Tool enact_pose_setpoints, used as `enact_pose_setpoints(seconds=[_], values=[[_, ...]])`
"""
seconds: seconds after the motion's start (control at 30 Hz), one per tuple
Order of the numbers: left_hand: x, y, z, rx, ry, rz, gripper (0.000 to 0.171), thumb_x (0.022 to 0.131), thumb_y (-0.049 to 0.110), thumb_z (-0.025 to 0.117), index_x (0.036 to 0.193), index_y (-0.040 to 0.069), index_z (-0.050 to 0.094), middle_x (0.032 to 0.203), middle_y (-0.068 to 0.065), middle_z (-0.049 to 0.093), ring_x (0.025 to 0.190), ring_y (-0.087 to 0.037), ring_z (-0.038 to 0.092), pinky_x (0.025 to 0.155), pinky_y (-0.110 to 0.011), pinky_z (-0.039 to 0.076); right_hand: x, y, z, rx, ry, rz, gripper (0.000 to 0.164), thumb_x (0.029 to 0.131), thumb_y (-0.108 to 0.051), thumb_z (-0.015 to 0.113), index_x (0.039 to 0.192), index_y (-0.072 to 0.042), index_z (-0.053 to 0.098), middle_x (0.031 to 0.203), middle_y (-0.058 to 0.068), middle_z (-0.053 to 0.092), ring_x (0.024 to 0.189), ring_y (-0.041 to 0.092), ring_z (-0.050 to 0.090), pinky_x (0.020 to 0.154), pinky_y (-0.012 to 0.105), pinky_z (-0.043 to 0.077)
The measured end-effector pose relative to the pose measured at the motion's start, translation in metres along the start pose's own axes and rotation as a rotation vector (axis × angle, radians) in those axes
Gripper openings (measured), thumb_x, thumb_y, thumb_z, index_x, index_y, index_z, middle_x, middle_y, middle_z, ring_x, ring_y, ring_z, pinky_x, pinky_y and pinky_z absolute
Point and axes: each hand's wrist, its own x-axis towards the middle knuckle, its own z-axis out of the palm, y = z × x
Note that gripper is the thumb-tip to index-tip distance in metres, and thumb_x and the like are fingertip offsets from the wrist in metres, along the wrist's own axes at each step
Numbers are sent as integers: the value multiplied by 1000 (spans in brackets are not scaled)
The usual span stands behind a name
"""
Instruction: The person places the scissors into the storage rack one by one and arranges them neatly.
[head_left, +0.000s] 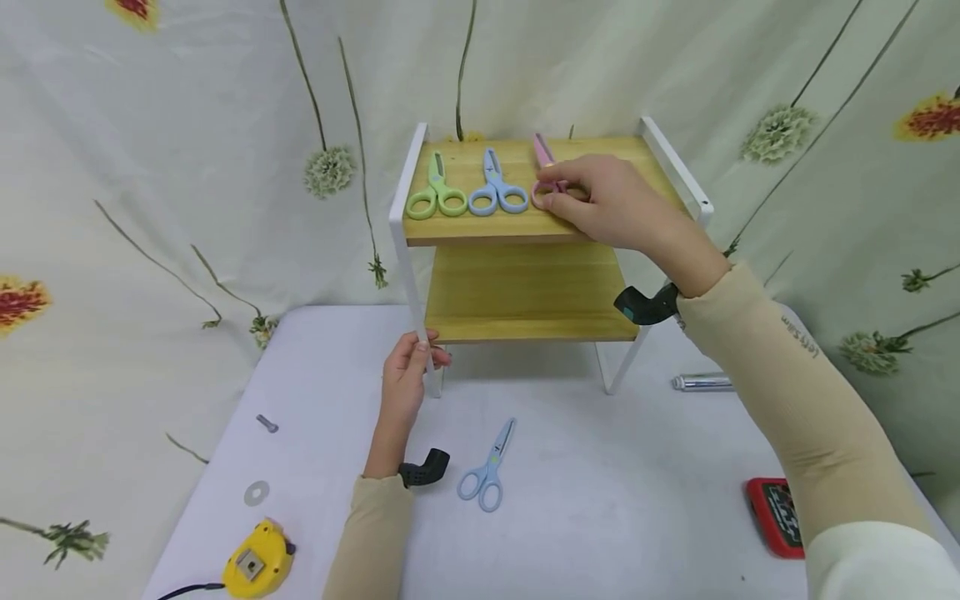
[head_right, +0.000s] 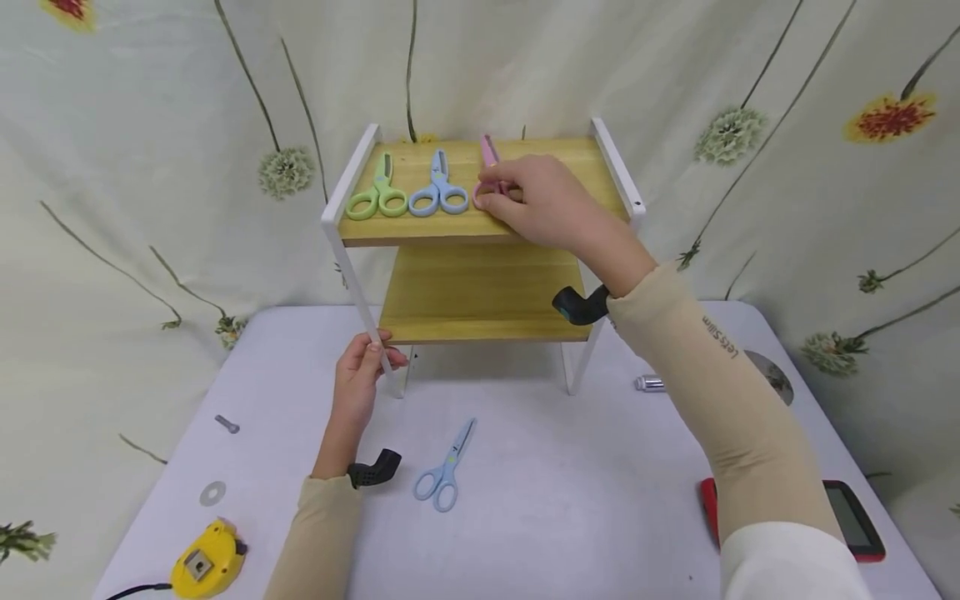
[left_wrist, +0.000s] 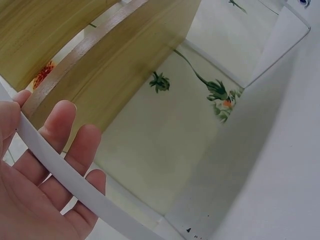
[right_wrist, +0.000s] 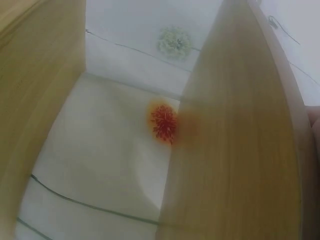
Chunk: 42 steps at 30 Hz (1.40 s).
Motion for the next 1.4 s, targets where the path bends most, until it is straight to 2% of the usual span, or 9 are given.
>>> enact_pose_setpoints(seconds=[0.13, 0.4, 0.67, 0.83, 0.9, 0.97, 1.1, 1.27, 1.4], values=[[-1, 0, 1, -9, 0, -12, 29, 109, 10, 41, 120, -11, 56, 78, 15, 69, 80, -2, 66, 82, -21, 51, 0, 1, 2, -12, 7, -25, 31, 102, -29, 59, 120, -9, 73, 115, 12, 72, 96, 26, 54, 85, 38, 39], [-1, 3, 1, -8, 0, -15, 28, 109, 10, 41, 121, -10, 56, 77, 15, 69, 80, -2, 66, 81, -21, 51, -1, 2, 4, -15, 58, -44, 26, 99, -31, 65, 114, -12, 76, 88, 11, 65, 82, 25, 47, 74, 34, 33], [0, 2, 0, 8, 6, -20, 28, 110, 12, 41, 121, -9, 56, 78, 16, 68, 82, -2, 67, 83, -21, 51, -2, 0, 4, -3, 97, -53, 31, 99, -31, 66, 119, -10, 74, 103, 13, 70, 93, 27, 54, 80, 38, 37], [0, 1, 0, 2, 5, -22, 29, 110, 12, 41, 121, -10, 56, 79, 15, 68, 82, -3, 67, 84, -24, 53, -26, 0, 22, 67, 470, -262, 30, 94, -17, 68, 116, 2, 72, 118, 20, 70, 113, 35, 61, 97, 42, 47], [0, 1, 1, 7, 6, -25, 29, 109, 12, 41, 120, -9, 57, 79, 14, 68, 81, -3, 67, 84, -25, 53, -46, -2, 44, 120, 654, -403, 24, 89, -11, 67, 106, 4, 73, 111, 22, 70, 109, 37, 62, 99, 39, 48], [-1, 1, 1, 11, 7, -28, 28, 109, 12, 41, 120, -9, 58, 79, 13, 68, 81, -4, 67, 84, -26, 53, -69, -6, 71, 152, 722, -514, 21, 85, -10, 68, 99, 5, 73, 104, 23, 70, 102, 38, 63, 96, 37, 49], [-1, 2, 1, 13, 4, -20, 29, 109, 12, 41, 121, -8, 58, 80, 12, 68, 81, -4, 67, 83, -24, 53, -118, -16, 130, 171, 459, -509, 23, 87, -16, 72, 105, -2, 74, 105, 15, 70, 98, 29, 67, 91, 36, 55], [-1, 2, 1, 7, 15, -5, 29, 109, 10, 41, 121, -10, 57, 78, 13, 68, 79, -3, 68, 81, -23, 53, -162, -26, 197, 141, -117, -237, 45, 90, -32, 76, 130, -12, 68, 113, 5, 66, 94, 16, 65, 79, 30, 56], [-1, 2, 1, 1, 18, 1, 28, 109, 9, 41, 120, -12, 57, 77, 15, 68, 78, -2, 68, 81, -24, 54, -176, -29, 237, 122, -340, -50, 53, 89, -40, 76, 136, -17, 65, 106, 4, 64, 80, 8, 55, 66, 22, 46]])
